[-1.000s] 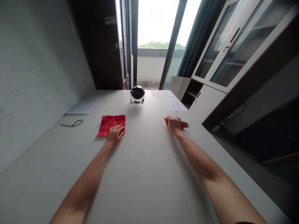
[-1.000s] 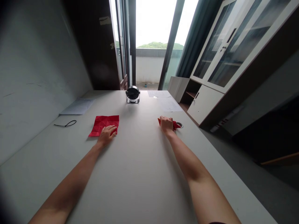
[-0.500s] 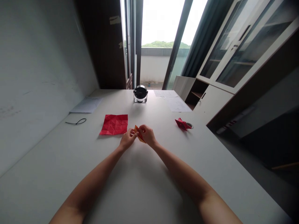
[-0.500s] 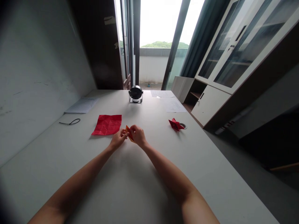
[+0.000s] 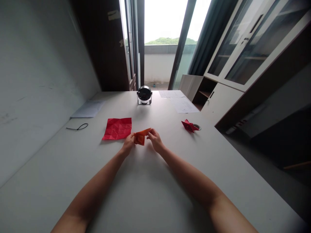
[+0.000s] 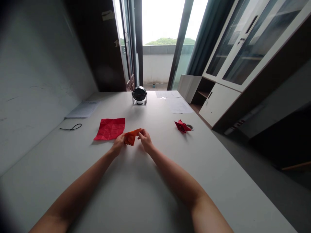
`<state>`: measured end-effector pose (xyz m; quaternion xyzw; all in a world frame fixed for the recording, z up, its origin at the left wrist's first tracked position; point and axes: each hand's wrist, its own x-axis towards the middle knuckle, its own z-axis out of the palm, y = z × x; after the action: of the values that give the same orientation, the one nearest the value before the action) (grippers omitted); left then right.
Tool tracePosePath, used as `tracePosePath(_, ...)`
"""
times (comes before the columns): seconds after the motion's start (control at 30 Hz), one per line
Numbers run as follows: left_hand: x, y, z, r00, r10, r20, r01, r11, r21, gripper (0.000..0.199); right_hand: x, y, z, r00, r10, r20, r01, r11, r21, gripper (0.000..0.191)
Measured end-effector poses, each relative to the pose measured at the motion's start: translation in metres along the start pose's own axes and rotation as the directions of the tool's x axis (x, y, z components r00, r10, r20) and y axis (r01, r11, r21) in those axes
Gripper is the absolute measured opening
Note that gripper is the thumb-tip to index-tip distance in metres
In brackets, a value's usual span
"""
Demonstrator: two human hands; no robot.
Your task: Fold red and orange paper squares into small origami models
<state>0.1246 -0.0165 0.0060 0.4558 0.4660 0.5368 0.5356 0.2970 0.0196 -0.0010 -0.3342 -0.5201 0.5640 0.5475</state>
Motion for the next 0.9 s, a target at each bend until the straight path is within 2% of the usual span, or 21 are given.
tracePosePath(0.17,0.0,0.004,0.002,0.997,-0.022,0.072,0.031,0.991,-0.133,0.043,-0.002,0.001,0.004,0.998,0.018,-0.066,-0.016,0.999,0.037,0.014)
tracePosePath(0.4,-0.001,0.005,0.001,0.991,-0.037,0.125,0.063,0.976,-0.208,0.039,-0.003,0.004,0.003,0.996,0.002,-0.092,0.001,0.999,0.038,0.015)
tracePosePath(0.47,-0.001,0.003,0.001,0.993,-0.026,0.113,0.05,0.976,-0.211,0.039,-0.004,0.003,0.005,0.997,-0.025,-0.077,0.026,1.0,0.007,0.014)
tracePosePath(0.63,0.0,0.002,0.001,0.999,-0.034,0.001,0.033,0.976,-0.215,0.041,-0.013,-0.005,0.012,0.996,-0.088,-0.036,0.082,0.987,-0.14,0.017)
tracePosePath(0.7,0.0,0.004,0.001,0.999,-0.034,-0.024,0.028,0.972,-0.235,0.043,-0.019,-0.011,0.014,0.984,-0.175,-0.02,0.162,0.945,-0.285,0.019)
tracePosePath(0.8,-0.002,0.007,0.002,0.999,-0.021,-0.038,0.011,0.967,-0.255,0.042,-0.028,-0.021,0.015,0.946,-0.319,0.064,0.306,0.804,-0.51,0.021)
tracePosePath(0.9,-0.004,0.008,0.003,1.0,-0.01,-0.017,0.005,0.973,-0.231,0.041,-0.031,-0.027,0.017,0.93,-0.333,0.156,0.356,0.712,-0.605,0.015)
